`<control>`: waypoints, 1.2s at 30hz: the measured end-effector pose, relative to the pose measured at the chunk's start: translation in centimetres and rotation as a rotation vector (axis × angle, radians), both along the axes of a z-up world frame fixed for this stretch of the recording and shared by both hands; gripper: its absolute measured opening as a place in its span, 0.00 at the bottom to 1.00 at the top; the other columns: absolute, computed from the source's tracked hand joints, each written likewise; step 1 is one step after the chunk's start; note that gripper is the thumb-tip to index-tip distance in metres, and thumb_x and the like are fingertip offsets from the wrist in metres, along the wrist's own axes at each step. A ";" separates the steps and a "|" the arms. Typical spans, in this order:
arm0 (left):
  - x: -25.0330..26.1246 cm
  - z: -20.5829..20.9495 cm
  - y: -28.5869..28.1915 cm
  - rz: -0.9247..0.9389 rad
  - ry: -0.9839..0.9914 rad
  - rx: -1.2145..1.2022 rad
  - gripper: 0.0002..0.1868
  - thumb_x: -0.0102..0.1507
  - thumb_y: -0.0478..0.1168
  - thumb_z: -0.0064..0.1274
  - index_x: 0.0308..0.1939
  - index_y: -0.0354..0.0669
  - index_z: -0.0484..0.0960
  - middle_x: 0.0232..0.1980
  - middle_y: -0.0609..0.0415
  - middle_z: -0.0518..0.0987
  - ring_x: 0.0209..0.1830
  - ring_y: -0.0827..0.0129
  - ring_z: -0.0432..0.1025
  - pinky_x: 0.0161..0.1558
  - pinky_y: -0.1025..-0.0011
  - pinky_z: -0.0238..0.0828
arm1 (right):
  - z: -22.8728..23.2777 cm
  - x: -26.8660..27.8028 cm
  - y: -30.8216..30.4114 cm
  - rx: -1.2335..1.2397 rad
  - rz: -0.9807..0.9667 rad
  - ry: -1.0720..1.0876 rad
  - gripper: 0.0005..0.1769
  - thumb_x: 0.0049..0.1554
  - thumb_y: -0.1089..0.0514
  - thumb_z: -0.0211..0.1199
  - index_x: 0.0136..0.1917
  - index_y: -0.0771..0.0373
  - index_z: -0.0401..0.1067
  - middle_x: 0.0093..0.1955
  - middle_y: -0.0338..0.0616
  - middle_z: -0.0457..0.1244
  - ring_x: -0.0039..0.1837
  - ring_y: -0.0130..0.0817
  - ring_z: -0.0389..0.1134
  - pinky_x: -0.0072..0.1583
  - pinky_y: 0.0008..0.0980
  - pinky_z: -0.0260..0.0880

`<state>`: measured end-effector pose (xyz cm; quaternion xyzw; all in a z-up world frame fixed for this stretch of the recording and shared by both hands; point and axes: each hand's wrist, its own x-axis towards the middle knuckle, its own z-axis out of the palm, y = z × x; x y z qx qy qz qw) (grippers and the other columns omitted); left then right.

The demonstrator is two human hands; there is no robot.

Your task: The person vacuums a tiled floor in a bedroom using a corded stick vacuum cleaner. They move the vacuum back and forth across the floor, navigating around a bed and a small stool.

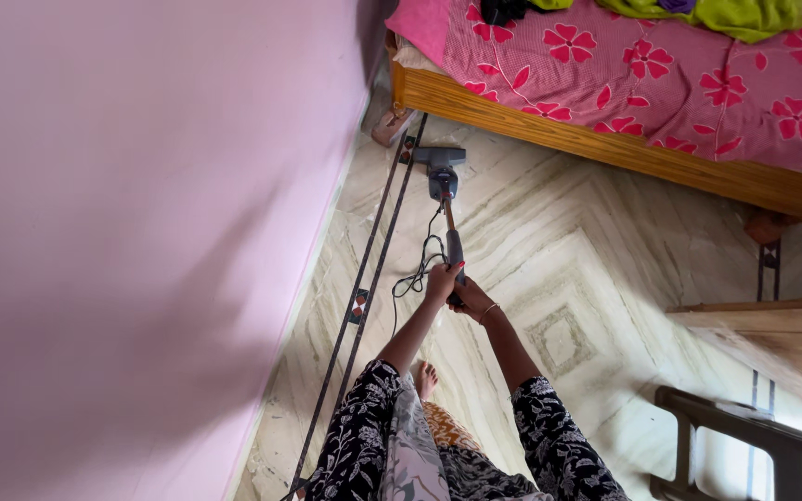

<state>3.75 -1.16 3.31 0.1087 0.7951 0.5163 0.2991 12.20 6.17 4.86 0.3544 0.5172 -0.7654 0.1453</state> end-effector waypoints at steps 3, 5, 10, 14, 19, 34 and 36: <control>-3.7 0.2 2.7 -0.020 0.112 -0.113 0.27 0.65 0.58 0.55 0.38 0.32 0.84 0.34 0.37 0.82 0.37 0.45 0.79 0.39 0.52 0.73 | -0.2 -3.4 2.2 -0.040 -0.030 0.064 0.15 0.66 0.47 0.54 0.53 0.61 0.64 0.36 0.42 0.64 0.34 0.30 0.66 0.35 0.28 0.67; -4.4 -0.1 3.8 -0.004 0.086 -0.136 0.27 0.64 0.59 0.55 0.40 0.33 0.83 0.36 0.37 0.83 0.39 0.44 0.80 0.40 0.51 0.74 | -0.5 -4.3 2.8 -0.080 -0.063 0.082 0.15 0.67 0.46 0.53 0.53 0.61 0.64 0.37 0.42 0.65 0.34 0.30 0.66 0.35 0.28 0.68; -3.1 0.9 2.5 0.017 -0.021 -0.182 0.32 0.60 0.63 0.58 0.45 0.33 0.83 0.41 0.37 0.83 0.43 0.44 0.79 0.42 0.51 0.75 | -0.5 -3.4 1.0 -0.204 -0.107 0.052 0.15 0.68 0.44 0.53 0.54 0.59 0.64 0.39 0.41 0.65 0.37 0.30 0.68 0.35 0.28 0.68; -0.3 0.2 -1.6 -0.119 -0.154 -0.149 0.38 0.58 0.67 0.60 0.39 0.27 0.86 0.32 0.37 0.84 0.28 0.55 0.81 0.29 0.60 0.76 | -1.4 0.5 -2.4 -0.222 -0.078 0.014 0.16 0.66 0.42 0.54 0.53 0.55 0.64 0.39 0.41 0.66 0.36 0.32 0.68 0.35 0.28 0.68; 5.6 -3.2 -8.8 -0.053 -0.383 0.037 0.34 0.57 0.63 0.63 0.39 0.29 0.86 0.29 0.49 0.82 0.24 0.68 0.76 0.22 0.67 0.72 | 0.2 5.9 -9.1 -0.176 -0.108 -0.054 0.17 0.65 0.42 0.54 0.51 0.57 0.66 0.37 0.40 0.66 0.34 0.30 0.67 0.32 0.27 0.63; 19.4 3.1 -28.3 -0.247 -0.509 -0.021 0.33 0.62 0.62 0.60 0.43 0.29 0.84 0.27 0.53 0.79 0.19 0.75 0.66 0.21 0.73 0.57 | 3.6 22.4 -28.4 -0.007 -0.071 -0.047 0.28 0.65 0.37 0.56 0.53 0.67 0.71 0.33 0.45 0.63 0.30 0.30 0.64 0.30 0.28 0.62; 19.2 3.3 -29.5 -0.310 -0.492 -0.027 0.34 0.63 0.62 0.59 0.46 0.28 0.83 0.28 0.53 0.79 0.21 0.76 0.68 0.23 0.75 0.60 | 4.5 23.6 -29.5 0.019 -0.090 -0.103 0.27 0.63 0.37 0.54 0.54 0.65 0.70 0.35 0.43 0.66 0.32 0.28 0.68 0.33 0.27 0.64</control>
